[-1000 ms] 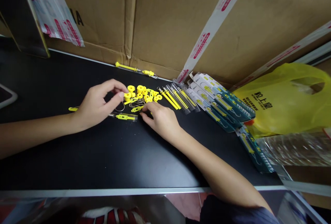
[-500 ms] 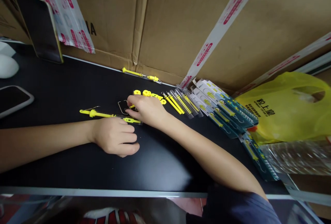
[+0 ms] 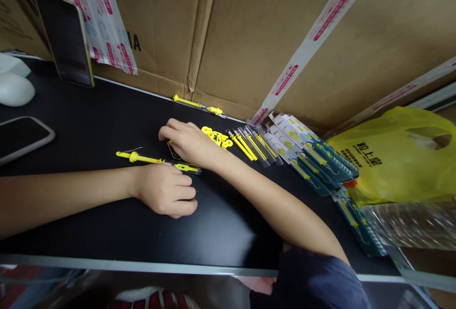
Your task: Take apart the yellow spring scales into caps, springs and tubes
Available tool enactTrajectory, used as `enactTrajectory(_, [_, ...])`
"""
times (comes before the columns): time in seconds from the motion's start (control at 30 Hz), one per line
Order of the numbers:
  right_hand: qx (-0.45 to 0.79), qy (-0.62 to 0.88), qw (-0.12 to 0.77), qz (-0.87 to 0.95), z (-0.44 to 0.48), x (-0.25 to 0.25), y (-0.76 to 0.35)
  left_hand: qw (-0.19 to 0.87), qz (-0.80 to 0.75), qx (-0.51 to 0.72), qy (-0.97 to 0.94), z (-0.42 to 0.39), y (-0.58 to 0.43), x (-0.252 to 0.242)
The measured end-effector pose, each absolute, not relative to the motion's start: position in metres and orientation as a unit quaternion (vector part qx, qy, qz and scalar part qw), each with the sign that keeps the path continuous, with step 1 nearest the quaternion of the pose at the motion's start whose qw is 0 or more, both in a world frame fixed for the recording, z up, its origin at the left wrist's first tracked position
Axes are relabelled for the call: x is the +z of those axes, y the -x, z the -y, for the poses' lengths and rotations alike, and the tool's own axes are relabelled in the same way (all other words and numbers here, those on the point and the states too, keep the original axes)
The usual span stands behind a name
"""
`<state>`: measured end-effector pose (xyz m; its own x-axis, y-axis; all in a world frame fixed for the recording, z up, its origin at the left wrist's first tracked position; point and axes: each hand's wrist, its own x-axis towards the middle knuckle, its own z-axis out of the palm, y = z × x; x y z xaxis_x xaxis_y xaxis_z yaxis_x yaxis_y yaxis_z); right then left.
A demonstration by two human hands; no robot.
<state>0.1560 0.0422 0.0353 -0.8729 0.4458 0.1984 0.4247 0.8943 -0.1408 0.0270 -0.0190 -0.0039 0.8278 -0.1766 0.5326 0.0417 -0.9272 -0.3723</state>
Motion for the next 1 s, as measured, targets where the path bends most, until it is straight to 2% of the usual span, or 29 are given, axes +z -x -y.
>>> enactTrajectory(0.23, [0.018,0.210,0.102,0.972,-0.045,0.037,-0.157,0.190,-0.025,-0.275,0.942,0.019,-0.027,-0.005])
enactTrajectory(0.43, [0.015,0.271,0.213,0.939,-0.022,0.054,-0.186,0.201,-0.027,-0.304,0.931,0.019,-0.026,-0.002])
enactTrajectory(0.5, [0.016,0.310,0.203,0.929,-0.006,0.049,-0.201,0.195,-0.005,-0.339,0.920,0.017,-0.026,-0.002])
enactTrajectory(0.67, [-0.038,0.369,0.114,0.922,0.024,0.019,-0.224,0.139,0.111,-0.369,0.912,0.011,-0.022,-0.001])
enactTrajectory(0.83, [0.010,0.401,0.132,0.907,0.024,0.006,-0.230,0.066,0.223,-0.343,0.910,0.008,-0.021,0.013])
enactTrajectory(1.0, [0.049,0.404,0.147,0.901,0.019,0.012,-0.240,-0.014,0.296,-0.228,0.928,0.001,-0.014,0.030])
